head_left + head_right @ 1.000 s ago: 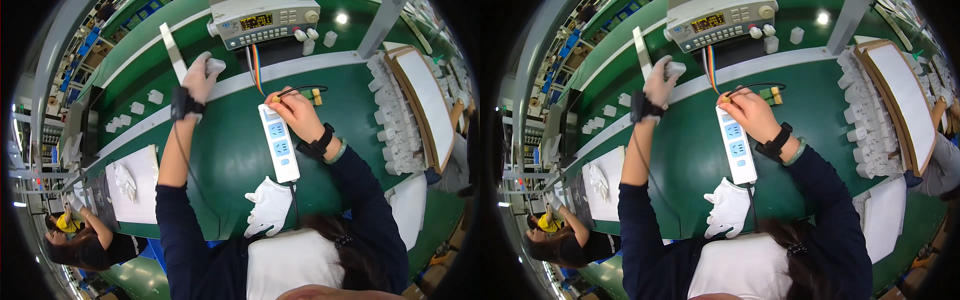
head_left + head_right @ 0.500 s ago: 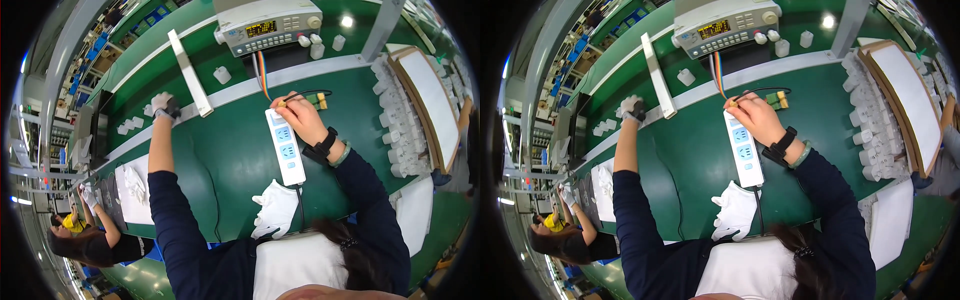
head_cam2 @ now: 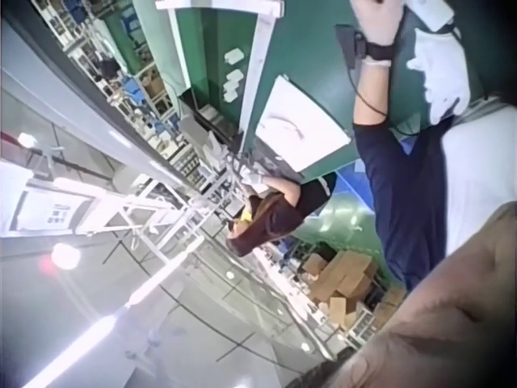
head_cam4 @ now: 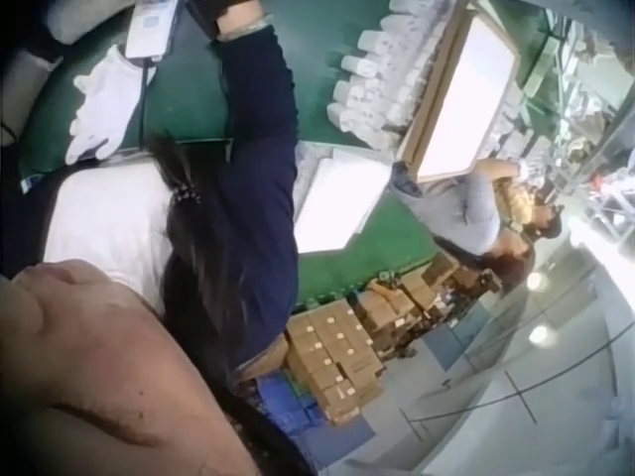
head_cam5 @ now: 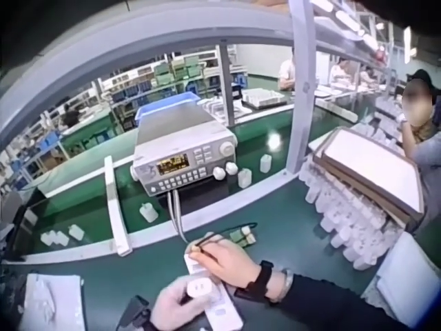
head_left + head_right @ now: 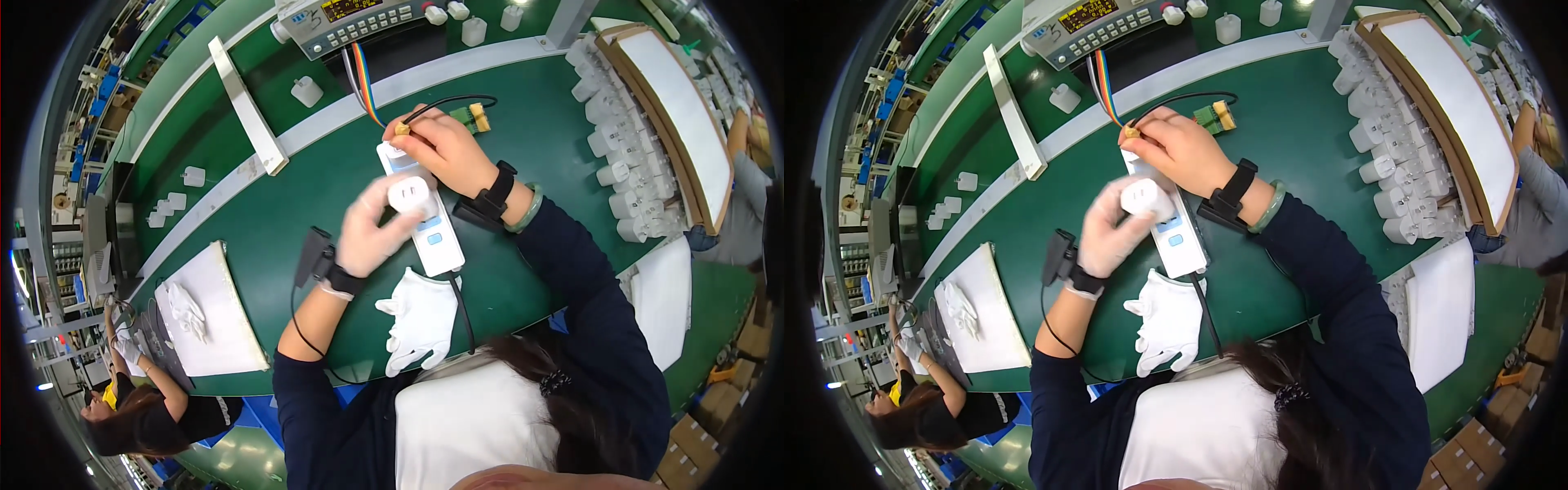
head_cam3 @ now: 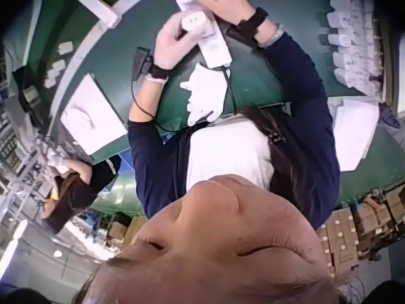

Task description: The person tests power adapters by plugging each one into a power strip, touching a probe to the USB ports, and then placing the adapter onto a conveyor belt.

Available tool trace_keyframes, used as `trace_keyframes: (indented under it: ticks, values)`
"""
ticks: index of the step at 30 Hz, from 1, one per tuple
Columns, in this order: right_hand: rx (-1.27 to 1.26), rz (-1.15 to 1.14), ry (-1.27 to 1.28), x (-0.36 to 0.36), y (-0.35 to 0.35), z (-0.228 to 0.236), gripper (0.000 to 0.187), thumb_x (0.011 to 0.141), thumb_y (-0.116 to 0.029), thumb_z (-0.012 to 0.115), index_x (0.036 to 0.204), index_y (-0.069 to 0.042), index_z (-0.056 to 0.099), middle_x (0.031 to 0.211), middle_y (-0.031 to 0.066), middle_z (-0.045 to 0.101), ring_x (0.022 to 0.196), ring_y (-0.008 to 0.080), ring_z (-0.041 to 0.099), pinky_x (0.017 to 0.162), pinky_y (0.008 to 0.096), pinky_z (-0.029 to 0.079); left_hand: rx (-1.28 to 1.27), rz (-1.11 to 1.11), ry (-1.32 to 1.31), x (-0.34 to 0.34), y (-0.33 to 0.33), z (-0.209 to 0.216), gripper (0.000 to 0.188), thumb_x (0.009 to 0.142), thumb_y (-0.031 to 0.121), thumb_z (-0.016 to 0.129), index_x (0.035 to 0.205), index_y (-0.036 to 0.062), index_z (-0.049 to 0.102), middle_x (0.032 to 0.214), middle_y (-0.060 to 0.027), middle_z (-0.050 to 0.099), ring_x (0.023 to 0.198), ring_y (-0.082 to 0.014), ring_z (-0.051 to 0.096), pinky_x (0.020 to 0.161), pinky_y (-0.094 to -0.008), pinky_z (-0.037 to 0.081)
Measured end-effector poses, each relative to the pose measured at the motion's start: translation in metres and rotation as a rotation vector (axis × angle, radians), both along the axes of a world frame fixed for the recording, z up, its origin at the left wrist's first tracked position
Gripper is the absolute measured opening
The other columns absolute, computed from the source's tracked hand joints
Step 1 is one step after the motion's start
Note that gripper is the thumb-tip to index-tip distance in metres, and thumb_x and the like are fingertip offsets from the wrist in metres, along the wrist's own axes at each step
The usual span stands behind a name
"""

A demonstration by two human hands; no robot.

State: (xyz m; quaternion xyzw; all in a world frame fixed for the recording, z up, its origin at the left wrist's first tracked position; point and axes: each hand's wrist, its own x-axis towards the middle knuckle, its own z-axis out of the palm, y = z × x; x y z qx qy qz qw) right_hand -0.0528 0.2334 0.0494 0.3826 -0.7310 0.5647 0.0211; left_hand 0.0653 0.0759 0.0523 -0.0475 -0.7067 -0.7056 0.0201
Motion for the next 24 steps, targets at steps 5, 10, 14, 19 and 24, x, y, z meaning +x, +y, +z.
trace_keyframes:
  ticks: [5, 10, 14, 19, 24]
  values:
    - [0.003, -0.015, -0.004, 0.002, 0.003, -0.003, 0.016, 0.092, -0.012, 0.057, 0.095, 0.002, 0.066, 0.101, 0.0079, 0.068, 0.093, 0.0249, 0.059, 0.082, 0.033, 0.048, -0.487, -0.152, 0.165, 0.003, 0.015, 0.006, 0.045, 0.077, 0.011, 0.073, 0.12, 0.0064, 0.059, 0.107, -0.0081, 0.067, 0.099, -0.0264, 0.063, 0.09, -0.0366, 0.046]
    - [-0.016, -0.01, -0.012, 0.0, 0.004, -0.008, 0.019, 0.092, -0.019, 0.06, 0.099, -0.003, 0.068, 0.101, 0.0096, 0.065, 0.092, 0.0266, 0.062, 0.079, 0.0345, 0.05, -0.784, -0.039, 0.448, 0.002, 0.019, -0.009, 0.048, 0.074, 0.014, 0.075, 0.119, 0.0069, 0.06, 0.105, -0.0076, 0.068, 0.099, -0.027, 0.063, 0.089, -0.0372, 0.045]
    - [-0.023, 0.007, 0.011, -0.002, 0.003, -0.012, 0.021, 0.092, -0.022, 0.061, 0.102, -0.004, 0.068, 0.101, 0.0107, 0.063, 0.091, 0.0276, 0.063, 0.078, 0.035, 0.052, -0.496, -0.155, 0.352, -0.006, 0.006, 0.0, 0.046, 0.075, 0.015, 0.075, 0.118, 0.0075, 0.06, 0.106, -0.0053, 0.067, 0.098, -0.0216, 0.063, 0.085, -0.0335, 0.045]
    - [0.018, -0.023, 0.034, 0.003, 0.004, -0.003, 0.016, 0.092, -0.012, 0.057, 0.095, 0.001, 0.066, 0.1, 0.0089, 0.067, 0.092, 0.0249, 0.059, 0.084, 0.0343, 0.047, -0.263, 0.14, 0.319, -0.031, -0.018, 0.001, 0.048, 0.075, 0.014, 0.075, 0.12, 0.0091, 0.059, 0.108, -0.0037, 0.065, 0.097, -0.0158, 0.06, 0.078, -0.0288, 0.045]
    - [-0.063, -0.104, 0.113, 0.002, 0.015, 0.027, 0.015, 0.093, -0.011, 0.056, 0.093, 0.0, 0.066, 0.094, 0.0083, 0.066, 0.088, 0.0224, 0.06, 0.078, 0.0322, 0.049, -0.519, 0.178, 0.293, -0.054, -0.012, -0.009, 0.055, 0.075, 0.011, 0.075, 0.127, 0.0108, 0.057, 0.111, -0.005, 0.063, 0.095, -0.0148, 0.059, 0.074, -0.0265, 0.044]
